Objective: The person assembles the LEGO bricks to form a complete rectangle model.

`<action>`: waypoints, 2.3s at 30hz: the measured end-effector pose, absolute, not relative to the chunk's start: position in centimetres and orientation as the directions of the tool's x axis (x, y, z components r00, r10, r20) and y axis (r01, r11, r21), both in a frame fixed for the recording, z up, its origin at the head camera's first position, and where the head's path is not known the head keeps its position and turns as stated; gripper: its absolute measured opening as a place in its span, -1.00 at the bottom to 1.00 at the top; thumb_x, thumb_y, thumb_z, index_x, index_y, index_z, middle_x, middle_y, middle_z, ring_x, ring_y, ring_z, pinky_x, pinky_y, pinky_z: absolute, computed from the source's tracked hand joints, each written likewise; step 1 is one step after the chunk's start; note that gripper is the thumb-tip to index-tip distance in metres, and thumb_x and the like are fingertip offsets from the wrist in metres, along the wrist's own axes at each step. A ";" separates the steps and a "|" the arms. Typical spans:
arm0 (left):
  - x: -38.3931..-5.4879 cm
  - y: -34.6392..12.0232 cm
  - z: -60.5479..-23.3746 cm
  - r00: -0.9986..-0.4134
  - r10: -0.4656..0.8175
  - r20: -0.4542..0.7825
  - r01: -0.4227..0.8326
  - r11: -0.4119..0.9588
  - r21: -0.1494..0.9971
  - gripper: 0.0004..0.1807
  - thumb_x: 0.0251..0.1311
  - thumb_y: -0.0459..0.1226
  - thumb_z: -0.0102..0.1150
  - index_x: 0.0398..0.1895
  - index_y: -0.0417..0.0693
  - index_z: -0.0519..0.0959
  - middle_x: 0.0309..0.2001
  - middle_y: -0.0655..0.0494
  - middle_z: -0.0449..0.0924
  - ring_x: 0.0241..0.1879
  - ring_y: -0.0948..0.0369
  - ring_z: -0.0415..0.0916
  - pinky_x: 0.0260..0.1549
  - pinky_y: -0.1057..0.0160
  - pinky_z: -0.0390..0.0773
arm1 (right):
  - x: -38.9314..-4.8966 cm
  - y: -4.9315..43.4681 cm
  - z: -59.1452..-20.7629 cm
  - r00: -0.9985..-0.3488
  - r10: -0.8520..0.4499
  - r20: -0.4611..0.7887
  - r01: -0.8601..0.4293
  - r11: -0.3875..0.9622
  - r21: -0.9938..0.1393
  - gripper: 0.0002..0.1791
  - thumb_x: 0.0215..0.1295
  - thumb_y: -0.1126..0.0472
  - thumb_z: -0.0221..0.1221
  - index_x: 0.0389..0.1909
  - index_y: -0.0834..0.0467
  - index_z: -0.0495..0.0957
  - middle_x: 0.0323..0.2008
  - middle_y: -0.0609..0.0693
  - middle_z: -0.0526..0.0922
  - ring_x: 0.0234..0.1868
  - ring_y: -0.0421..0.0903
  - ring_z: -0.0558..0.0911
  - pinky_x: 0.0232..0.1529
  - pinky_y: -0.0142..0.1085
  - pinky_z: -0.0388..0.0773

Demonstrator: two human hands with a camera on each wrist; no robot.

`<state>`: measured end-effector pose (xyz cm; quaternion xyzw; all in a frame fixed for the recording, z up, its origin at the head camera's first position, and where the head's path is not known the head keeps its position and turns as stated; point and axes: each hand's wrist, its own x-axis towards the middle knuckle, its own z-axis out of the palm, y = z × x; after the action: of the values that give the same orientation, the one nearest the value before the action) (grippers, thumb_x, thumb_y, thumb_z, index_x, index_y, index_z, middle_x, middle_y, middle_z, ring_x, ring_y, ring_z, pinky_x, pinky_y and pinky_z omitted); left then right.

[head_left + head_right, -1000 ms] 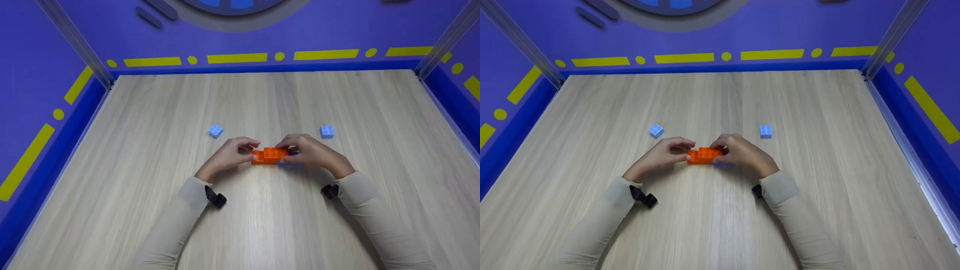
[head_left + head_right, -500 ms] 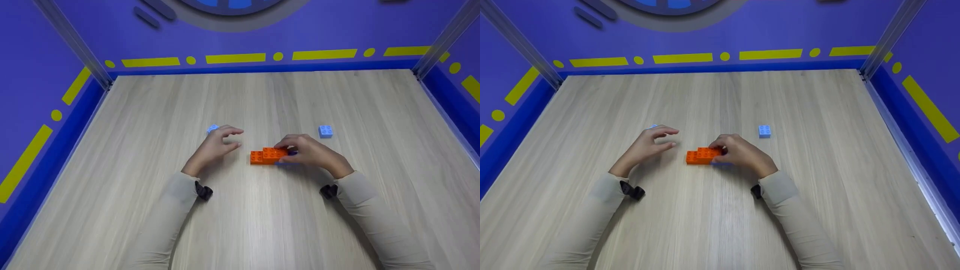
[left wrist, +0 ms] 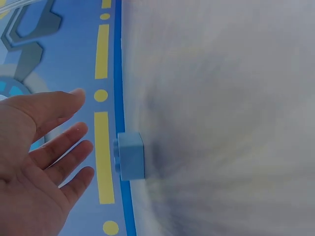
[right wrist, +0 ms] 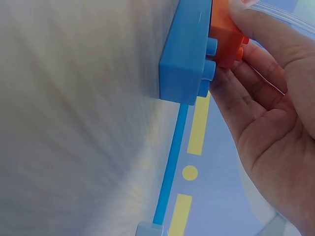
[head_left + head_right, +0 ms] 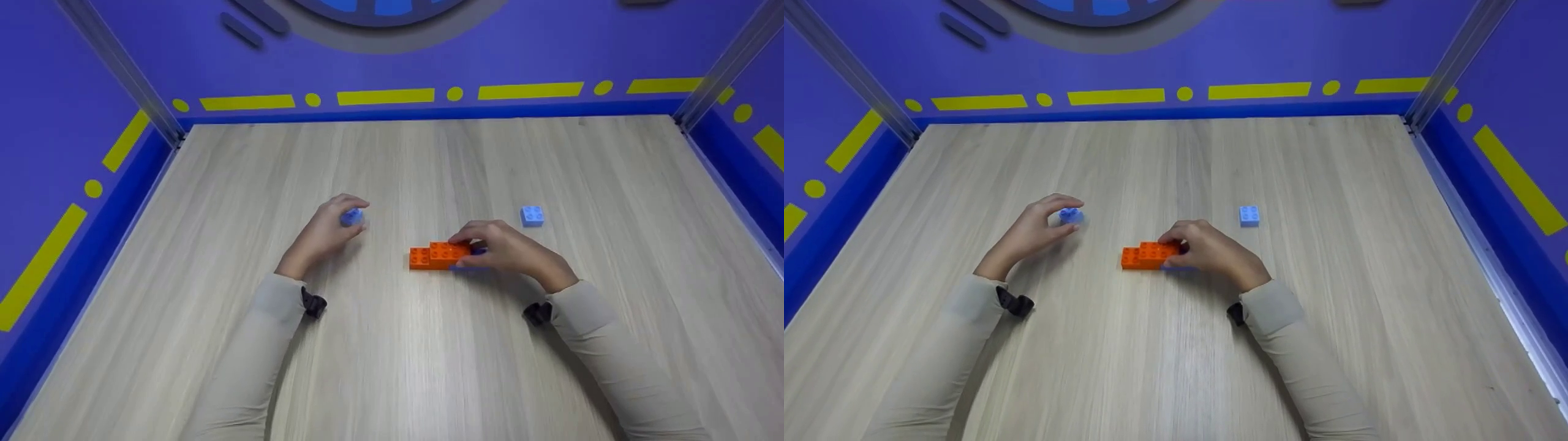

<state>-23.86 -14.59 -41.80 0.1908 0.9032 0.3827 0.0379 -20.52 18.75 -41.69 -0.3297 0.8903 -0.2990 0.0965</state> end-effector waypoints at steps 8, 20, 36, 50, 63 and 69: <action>-24.5 -15.5 -41.8 -0.934 0.356 0.016 0.278 0.700 0.658 -0.52 0.24 -0.35 0.18 0.25 -0.20 0.45 0.30 -0.08 0.37 0.34 -0.02 0.27 0.33 0.04 0.29 | -20.5 18.7 -41.7 -0.759 -0.651 0.027 -0.530 0.594 -0.605 -0.60 0.14 0.14 0.35 0.03 0.13 0.63 -0.06 0.02 0.66 -0.07 -0.06 0.61 0.00 -0.16 0.61; -25.1 -16.1 -42.5 -0.938 0.336 -0.081 0.208 0.736 0.644 -0.44 0.25 -0.32 0.18 0.34 -0.14 0.36 0.34 -0.11 0.32 0.35 -0.04 0.27 0.33 0.03 0.28 | -20.5 18.7 -41.7 -0.766 -0.643 0.009 -0.510 0.599 -0.617 -0.61 0.15 0.14 0.34 0.03 0.11 0.64 -0.06 0.00 0.65 -0.05 -0.09 0.61 0.01 -0.21 0.61; -25.2 -16.2 -42.7 -0.934 0.346 -0.086 0.218 0.744 0.632 -0.49 0.19 -0.35 0.24 0.24 -0.23 0.45 0.13 -0.13 0.45 0.17 -0.01 0.43 0.21 0.05 0.41 | -20.4 18.8 -41.6 -0.774 -0.633 -0.002 -0.500 0.613 -0.612 -0.59 0.17 0.10 0.33 0.05 0.10 0.63 -0.03 -0.01 0.65 -0.03 -0.09 0.60 0.03 -0.17 0.59; -24.9 -16.0 -42.7 -0.923 0.374 -0.092 0.227 0.722 0.653 -0.59 0.14 -0.36 0.29 0.09 -0.28 0.55 0.07 -0.10 0.54 0.08 0.04 0.49 0.14 0.08 0.47 | -20.5 18.8 -41.7 -0.767 -0.641 0.022 -0.520 0.602 -0.606 -0.59 0.15 0.10 0.34 0.04 0.10 0.63 -0.04 -0.01 0.66 -0.07 -0.11 0.60 0.00 -0.18 0.60; -24.5 -15.7 -42.5 -0.923 0.372 -0.097 0.208 0.695 0.688 -0.65 0.15 -0.28 0.31 0.03 -0.13 0.60 0.03 0.02 0.56 0.08 0.08 0.48 0.12 0.08 0.48 | -20.4 18.8 -41.7 -0.779 -0.627 0.000 -0.492 0.612 -0.619 -0.59 0.15 0.10 0.34 0.05 0.08 0.63 -0.04 -0.02 0.65 -0.06 -0.11 0.59 0.02 -0.16 0.58; -24.2 -15.5 -42.4 -0.918 0.389 -0.075 0.218 0.654 0.724 -0.66 0.15 -0.25 0.32 0.00 -0.11 0.60 0.01 0.05 0.55 0.11 0.07 0.49 0.15 0.09 0.48 | -20.4 18.7 -41.7 -0.780 -0.626 -0.004 -0.490 0.615 -0.618 -0.58 0.16 0.09 0.33 0.05 0.08 0.63 -0.03 -0.01 0.65 -0.06 -0.10 0.59 0.02 -0.16 0.58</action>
<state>-24.23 -15.47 -42.43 0.1680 0.9025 0.3802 0.1125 -20.39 18.73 -41.71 -0.3129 0.8918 -0.3077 0.1101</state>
